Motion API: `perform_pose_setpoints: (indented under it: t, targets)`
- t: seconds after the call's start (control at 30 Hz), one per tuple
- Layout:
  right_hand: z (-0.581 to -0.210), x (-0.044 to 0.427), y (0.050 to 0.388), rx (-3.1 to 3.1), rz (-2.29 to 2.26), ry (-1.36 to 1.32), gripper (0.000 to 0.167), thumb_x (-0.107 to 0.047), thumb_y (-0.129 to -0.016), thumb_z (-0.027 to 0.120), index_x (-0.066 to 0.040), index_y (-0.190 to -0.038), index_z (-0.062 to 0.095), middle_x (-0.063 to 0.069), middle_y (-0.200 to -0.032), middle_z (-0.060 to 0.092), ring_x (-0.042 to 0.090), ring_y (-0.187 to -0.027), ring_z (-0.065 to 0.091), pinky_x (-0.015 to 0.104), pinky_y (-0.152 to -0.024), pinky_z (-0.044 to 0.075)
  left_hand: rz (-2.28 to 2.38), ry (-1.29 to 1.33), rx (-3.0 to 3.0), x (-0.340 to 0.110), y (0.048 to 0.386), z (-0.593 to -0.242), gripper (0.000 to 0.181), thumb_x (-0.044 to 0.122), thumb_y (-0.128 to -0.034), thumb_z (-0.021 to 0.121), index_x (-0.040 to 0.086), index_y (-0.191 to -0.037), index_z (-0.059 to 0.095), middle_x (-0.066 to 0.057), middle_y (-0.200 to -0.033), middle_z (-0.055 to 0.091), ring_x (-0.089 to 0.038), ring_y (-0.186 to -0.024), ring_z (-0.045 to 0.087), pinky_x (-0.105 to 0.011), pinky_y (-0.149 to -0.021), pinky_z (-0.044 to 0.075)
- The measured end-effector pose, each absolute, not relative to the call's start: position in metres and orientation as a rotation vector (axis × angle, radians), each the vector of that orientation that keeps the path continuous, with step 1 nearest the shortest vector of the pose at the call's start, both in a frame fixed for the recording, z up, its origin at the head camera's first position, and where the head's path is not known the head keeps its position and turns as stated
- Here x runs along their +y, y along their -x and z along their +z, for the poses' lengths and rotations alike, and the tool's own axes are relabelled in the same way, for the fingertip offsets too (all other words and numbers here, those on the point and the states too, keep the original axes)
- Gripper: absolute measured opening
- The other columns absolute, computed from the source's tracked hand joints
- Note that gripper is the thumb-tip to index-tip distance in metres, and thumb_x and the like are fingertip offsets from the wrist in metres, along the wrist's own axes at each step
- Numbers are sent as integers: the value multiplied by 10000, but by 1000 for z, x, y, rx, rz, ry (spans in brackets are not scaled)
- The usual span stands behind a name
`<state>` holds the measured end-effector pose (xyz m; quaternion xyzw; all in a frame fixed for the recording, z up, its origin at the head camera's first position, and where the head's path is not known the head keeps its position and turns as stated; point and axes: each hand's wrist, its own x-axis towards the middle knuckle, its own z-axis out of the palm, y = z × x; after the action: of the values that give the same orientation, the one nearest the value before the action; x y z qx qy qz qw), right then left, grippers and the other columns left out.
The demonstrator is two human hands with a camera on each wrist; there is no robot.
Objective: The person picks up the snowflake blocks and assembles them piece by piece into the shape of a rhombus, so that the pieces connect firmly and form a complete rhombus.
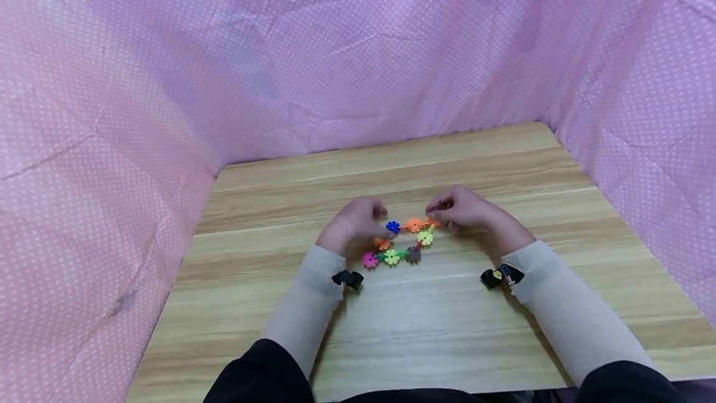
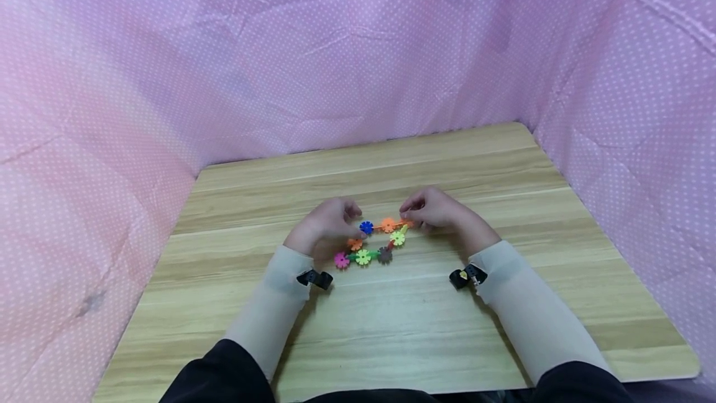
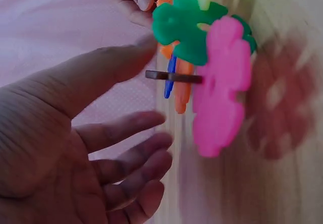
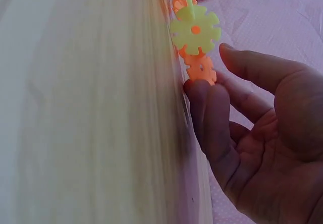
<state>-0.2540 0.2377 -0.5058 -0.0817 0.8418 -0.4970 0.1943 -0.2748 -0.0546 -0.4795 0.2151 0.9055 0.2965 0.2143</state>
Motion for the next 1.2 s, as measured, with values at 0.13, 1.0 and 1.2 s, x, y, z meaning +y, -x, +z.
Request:
perform_pose_setpoints:
  t: [0.13, 1.0, 1.2]
  targets:
    - [-506, 233, 254, 2442, -1315, 286, 293, -255, -951, 806, -90, -1192, 778, 82, -1039, 715, 252, -873, 616, 354, -720, 542, 878, -587, 2460, -51, 273, -482, 256, 205, -847, 904, 107, -1015, 737, 0, -923, 713, -171, -846, 670, -318, -768, 583]
    - [-513, 215, 254, 2589, -1252, 295, 89, -248, -883, 862, -174, -887, 813, 9, -844, 736, 219, -738, 619, 324, -609, 502, 895, -666, 2588, -28, 272, -498, 205, 248, -828, 925, 161, -882, 747, 59, -802, 701, -104, -745, 641, -255, -698, 551]
    - [-504, 218, 253, 2644, -1214, 312, 343, -362, -913, 837, -109, -1139, 785, 24, -1024, 741, 222, -882, 658, 354, -735, 554, 806, -600, 2635, -29, 269, -497, 278, 314, -840, 906, 162, -893, 680, 31, -848, 676, -137, -763, 627, -284, -683, 538]
